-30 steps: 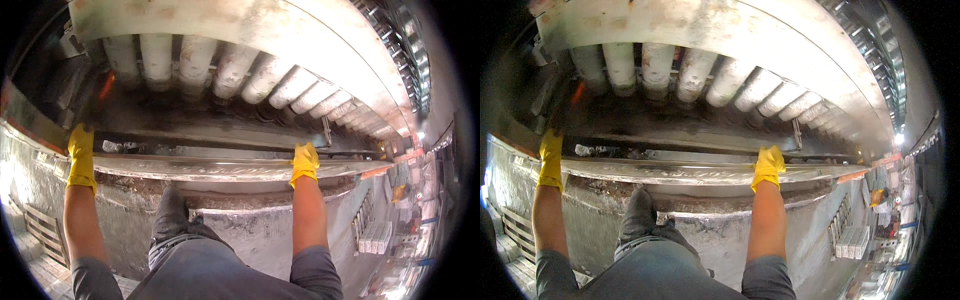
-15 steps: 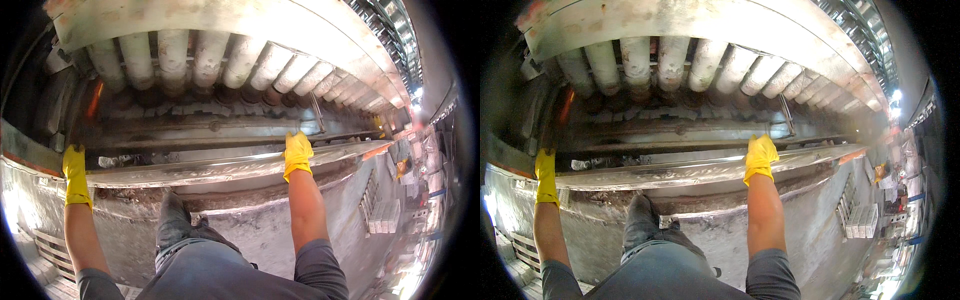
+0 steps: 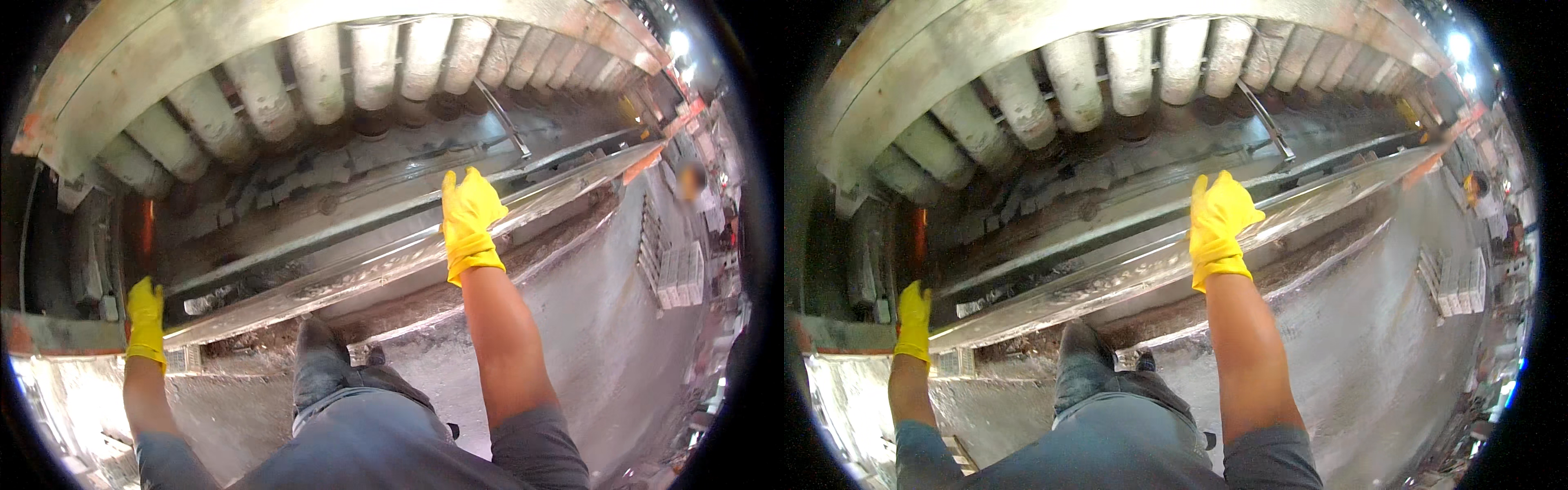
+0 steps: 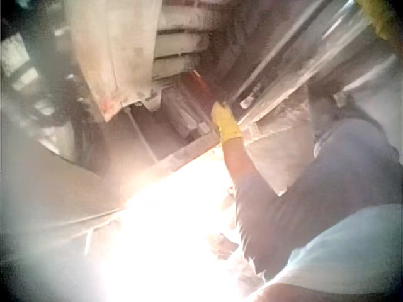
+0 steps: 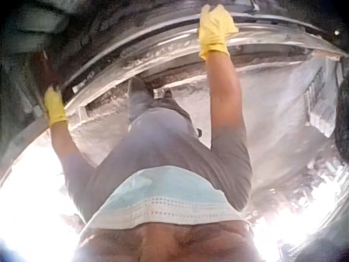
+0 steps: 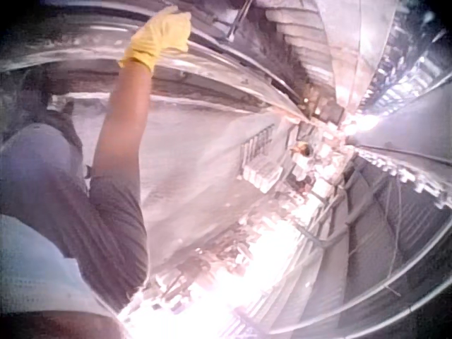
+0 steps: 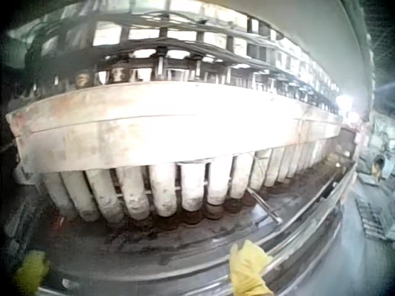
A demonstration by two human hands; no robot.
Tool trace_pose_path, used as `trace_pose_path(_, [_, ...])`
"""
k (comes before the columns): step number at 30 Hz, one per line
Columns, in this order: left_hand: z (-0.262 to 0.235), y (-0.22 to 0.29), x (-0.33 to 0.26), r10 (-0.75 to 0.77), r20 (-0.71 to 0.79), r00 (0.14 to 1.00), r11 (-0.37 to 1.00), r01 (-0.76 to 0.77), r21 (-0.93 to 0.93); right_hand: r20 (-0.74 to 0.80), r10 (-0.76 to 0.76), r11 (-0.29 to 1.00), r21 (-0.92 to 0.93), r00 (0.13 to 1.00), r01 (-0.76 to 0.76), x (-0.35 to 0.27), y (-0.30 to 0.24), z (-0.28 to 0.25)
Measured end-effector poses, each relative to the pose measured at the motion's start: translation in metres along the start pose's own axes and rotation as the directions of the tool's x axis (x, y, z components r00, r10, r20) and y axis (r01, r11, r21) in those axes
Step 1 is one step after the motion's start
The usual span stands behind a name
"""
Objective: The person operates a large industrial conveyor with rollers, using both hands to guide and adjust a metal sheet or tray on the conveyor surface. They then move to a nearby bin and use a metal tool to arrange small white blocks inside it before returning to the conveyor to continue guiding the sheet.
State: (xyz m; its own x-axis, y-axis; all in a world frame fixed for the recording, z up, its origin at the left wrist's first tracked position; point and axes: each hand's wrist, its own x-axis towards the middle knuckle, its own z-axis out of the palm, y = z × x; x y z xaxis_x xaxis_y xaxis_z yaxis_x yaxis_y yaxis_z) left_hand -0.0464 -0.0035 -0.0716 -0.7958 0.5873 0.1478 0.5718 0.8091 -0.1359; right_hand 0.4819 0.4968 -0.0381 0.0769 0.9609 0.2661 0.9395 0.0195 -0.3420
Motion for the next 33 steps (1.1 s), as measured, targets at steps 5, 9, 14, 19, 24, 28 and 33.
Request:
trace_pose_path(5, [0.021,0.207,0.061,0.511,-0.062,0.858,0.791,-0.497,-0.358,-0.048,-0.001,1.0,0.029,0.999,0.003,-0.003,0.005,0.013])
trace_pose_path(9, [0.047,0.366,0.098,0.727,-0.075,0.683,0.617,-0.697,-0.365,-0.099,-0.034,0.997,0.058,0.995,0.04,-0.01,0.012,0.025])
trace_pose_path(14, [0.071,0.488,0.118,0.785,-0.146,0.602,0.523,-0.77,-0.365,-0.132,-0.036,0.99,0.13,0.991,0.054,-0.01,0.016,0.029])
trace_pose_path(19, [0.077,0.551,0.143,0.682,0.035,0.731,0.69,-0.626,-0.363,-0.161,-0.043,0.982,0.176,0.986,0.071,-0.008,0.019,0.031])
trace_pose_path(24, [0.073,0.562,0.154,0.644,-0.065,0.762,0.672,-0.605,-0.427,-0.242,-0.09,0.949,0.272,0.966,0.156,-0.004,0.02,0.032])
trace_pose_path(28, [0.066,0.548,0.15,0.744,0.004,0.668,0.632,-0.702,-0.329,-0.276,-0.083,0.975,0.176,0.958,0.135,-0.009,0.019,0.03])
trace_pose_path(33, [0.066,0.542,0.132,0.743,0.012,0.669,0.648,-0.714,-0.265,-0.201,-0.043,0.961,0.26,0.979,0.096,-0.008,0.019,0.026])
